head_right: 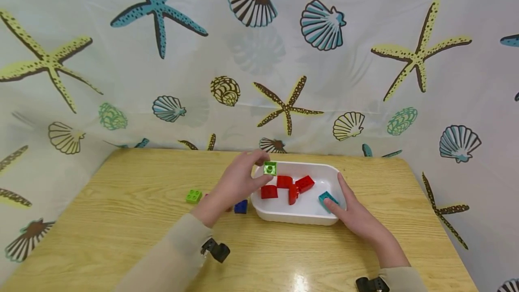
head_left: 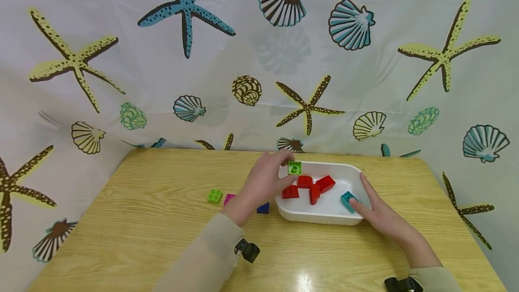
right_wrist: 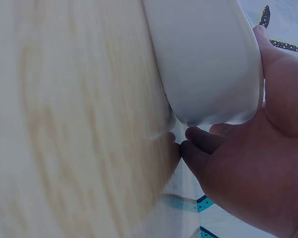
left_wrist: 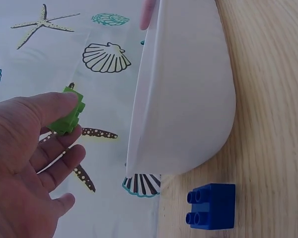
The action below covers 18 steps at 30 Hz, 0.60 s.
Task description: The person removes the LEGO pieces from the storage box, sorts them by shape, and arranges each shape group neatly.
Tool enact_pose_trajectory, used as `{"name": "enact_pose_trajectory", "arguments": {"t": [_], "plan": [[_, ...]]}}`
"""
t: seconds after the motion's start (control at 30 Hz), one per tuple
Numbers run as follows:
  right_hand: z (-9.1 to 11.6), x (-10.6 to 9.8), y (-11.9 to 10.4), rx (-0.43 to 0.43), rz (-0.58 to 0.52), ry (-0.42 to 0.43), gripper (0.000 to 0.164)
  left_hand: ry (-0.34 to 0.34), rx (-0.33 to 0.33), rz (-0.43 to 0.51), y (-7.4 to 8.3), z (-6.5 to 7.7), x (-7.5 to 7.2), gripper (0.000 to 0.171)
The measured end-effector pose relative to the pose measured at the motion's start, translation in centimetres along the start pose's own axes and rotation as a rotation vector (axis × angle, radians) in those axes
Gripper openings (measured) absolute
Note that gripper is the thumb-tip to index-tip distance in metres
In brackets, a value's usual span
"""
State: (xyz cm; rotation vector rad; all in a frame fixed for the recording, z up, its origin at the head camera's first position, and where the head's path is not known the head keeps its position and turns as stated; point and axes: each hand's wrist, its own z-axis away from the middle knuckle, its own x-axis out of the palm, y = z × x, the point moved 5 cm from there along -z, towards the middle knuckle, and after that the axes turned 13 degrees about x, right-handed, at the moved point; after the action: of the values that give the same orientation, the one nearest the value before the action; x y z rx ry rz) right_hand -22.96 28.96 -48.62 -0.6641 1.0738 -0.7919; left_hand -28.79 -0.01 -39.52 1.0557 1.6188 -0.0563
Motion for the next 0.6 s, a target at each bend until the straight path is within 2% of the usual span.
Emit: {"name": "enact_pose_trajectory", "arguments": {"t": [0.2, 0.4, 0.6], "plan": [[0.0, 0.0, -0.1, 0.006, 0.003, 0.003, 0.086, 0.025, 0.003, -0.006, -0.8, 0.7, -0.8, 0.034], [0.1, 0.0, -0.1, 0.003, 0.000, 0.001, 0.086, 0.041, 0.002, -0.011, -1.7, 1.6, -1.3, 0.044], [0.0, 0.0, -0.1, 0.006, 0.008, 0.003, 0.086, 0.049, -0.036, -0.009, -2.4, 2.5, -1.8, 0.053]]}}
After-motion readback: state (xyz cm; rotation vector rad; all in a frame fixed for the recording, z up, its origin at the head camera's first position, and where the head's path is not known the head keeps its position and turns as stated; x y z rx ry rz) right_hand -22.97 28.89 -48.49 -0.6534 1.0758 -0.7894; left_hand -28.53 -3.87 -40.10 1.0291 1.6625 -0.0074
